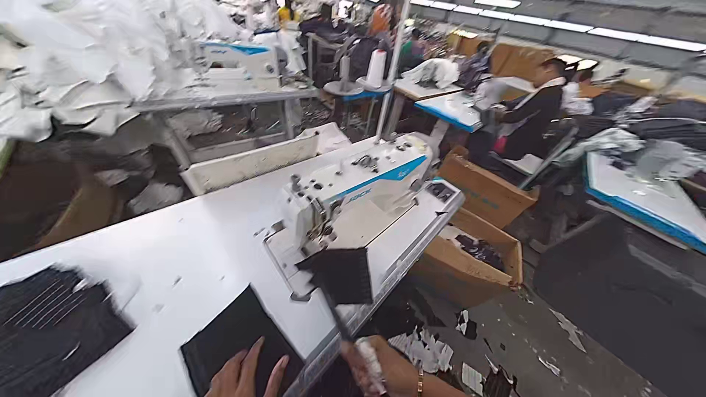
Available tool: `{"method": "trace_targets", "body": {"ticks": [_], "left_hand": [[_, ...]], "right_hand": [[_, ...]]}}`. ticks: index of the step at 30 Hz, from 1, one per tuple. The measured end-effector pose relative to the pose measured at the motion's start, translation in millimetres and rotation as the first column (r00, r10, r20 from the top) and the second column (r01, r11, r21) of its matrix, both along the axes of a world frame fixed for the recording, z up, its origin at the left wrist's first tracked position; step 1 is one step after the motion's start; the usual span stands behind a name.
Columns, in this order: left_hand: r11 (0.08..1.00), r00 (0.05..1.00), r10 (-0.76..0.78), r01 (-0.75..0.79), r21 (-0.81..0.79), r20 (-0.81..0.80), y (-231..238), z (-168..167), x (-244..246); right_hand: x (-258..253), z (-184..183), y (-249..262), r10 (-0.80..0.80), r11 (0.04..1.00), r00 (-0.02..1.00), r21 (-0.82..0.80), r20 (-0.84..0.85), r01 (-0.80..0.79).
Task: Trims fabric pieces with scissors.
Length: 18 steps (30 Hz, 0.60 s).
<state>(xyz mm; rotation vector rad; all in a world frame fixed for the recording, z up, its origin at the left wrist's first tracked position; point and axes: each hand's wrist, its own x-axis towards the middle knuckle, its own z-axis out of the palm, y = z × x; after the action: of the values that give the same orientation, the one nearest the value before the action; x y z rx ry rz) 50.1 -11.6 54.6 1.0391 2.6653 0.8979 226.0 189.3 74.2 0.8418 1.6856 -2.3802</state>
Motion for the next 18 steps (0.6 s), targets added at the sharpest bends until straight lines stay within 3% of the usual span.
{"method": "trace_targets", "body": {"ticks": [3, 5, 9, 14, 18], "left_hand": [[0.999, 0.993, -0.002, 0.006, 0.035, -0.120, 2.9, -10.1, 15.8], [0.998, 0.996, -0.053, 0.055, 0.017, -0.073, 10.1, -8.0, 20.3], [0.989, 0.987, -0.147, 0.149, -0.017, 0.064, 23.2, 1.7, 10.6], [0.985, 0.987, -0.127, 0.137, 0.106, -0.096, 27.3, -16.6, 8.5], [0.974, 0.978, -0.142, 0.165, 0.155, -0.150, 13.6, -24.7, -2.1]], "right_hand": [[37.8, -3.9, -13.8, -0.259, 0.958, 0.964, -0.140, -0.054, 0.249], [58.1, -2.0, -16.1, -0.298, 0.943, 0.954, -0.166, -0.031, 0.289], [79.4, -2.3, -15.8, -0.127, 0.982, 0.992, -0.138, -0.008, 0.125], [79.1, -3.2, -18.7, 0.141, 0.942, 0.988, -0.298, -0.069, -0.155], [73.3, 0.9, -13.1, 0.193, 0.926, 0.981, -0.331, -0.003, -0.183]]}}
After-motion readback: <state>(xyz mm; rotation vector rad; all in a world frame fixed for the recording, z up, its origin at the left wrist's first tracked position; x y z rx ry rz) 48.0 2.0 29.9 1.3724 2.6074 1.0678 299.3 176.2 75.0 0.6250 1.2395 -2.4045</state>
